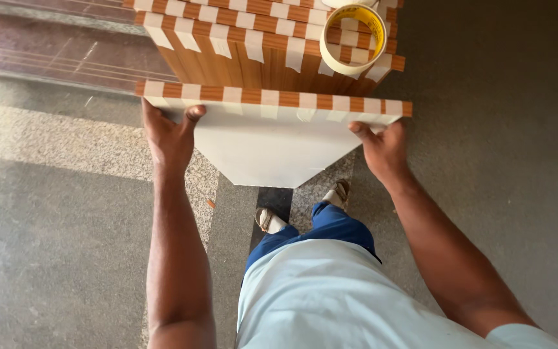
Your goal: The person applies glue to the edge of a white rectangular board using a small brush. They then attach a thin wooden strip to the glued edge and secure it with masking tape. The person repeats this process for another board, applying glue and attaching a strip before taping it down.
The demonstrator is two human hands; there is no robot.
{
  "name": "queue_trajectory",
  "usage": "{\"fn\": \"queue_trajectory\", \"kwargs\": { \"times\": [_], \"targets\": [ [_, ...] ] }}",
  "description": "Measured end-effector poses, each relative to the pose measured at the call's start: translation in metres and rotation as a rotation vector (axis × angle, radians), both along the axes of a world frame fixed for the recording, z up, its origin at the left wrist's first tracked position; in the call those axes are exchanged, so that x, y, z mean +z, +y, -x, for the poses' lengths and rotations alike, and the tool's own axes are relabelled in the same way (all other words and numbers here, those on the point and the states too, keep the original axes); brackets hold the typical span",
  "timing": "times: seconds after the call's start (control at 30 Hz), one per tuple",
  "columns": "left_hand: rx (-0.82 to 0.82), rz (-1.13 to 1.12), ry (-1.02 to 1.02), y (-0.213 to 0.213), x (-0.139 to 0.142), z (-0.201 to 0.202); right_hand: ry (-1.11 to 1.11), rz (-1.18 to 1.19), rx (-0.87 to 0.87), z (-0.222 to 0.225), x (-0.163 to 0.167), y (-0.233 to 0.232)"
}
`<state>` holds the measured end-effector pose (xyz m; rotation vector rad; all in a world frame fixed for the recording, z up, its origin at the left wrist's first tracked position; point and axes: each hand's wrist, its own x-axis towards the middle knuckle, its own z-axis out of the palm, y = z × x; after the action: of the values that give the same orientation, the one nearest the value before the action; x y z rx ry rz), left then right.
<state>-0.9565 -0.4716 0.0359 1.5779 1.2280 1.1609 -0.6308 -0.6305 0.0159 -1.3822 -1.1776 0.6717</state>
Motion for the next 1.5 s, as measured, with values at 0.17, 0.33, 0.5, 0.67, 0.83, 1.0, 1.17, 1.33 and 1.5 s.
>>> {"fn": "queue_trajectory", "kwargs": {
  "times": [0.17,0.33,0.5,0.67,0.83,1.0,1.17,1.33,1.5],
  "targets": [
    [-0.036,0.004,0.056,0.025,0.011,-0.005,-0.13,-0.042,-0.022,0.009,0.013,0.015],
    [-0.115,-0.03,-0.05,0.034,0.027,-0.005,-0.916,0.355,-0.244,0.0,0.029,0.021],
    [-0.008,0.014,0.263,0.044,0.033,-0.002,-1.065,0.488,-0.244,-0.007,0.037,0.02],
    [0.113,-0.287,0.914,0.056,0.044,0.003,-1.106,0.443,-0.247,-0.008,0.045,0.021],
    [0.062,0.062,0.904,0.055,0.056,0.0,-1.075,0.52,-0.251,-0.007,0.049,0.027],
    [0.077,0.112,0.916,0.056,0.051,0.001,-1.02,0.542,-0.234,-0.007,0.045,0.023],
    [0.052,0.044,0.719,0.055,0.031,-0.004,-0.85,0.426,-0.177,-0.011,0.037,0.02],
    [0.131,0.152,0.584,0.053,0.019,-0.017,-0.791,0.338,-0.133,-0.02,0.036,0.028],
    [0.144,0.019,0.665,0.06,0.009,-0.017,-0.942,0.699,-0.082,-0.027,0.043,0.038]
  ]
}}
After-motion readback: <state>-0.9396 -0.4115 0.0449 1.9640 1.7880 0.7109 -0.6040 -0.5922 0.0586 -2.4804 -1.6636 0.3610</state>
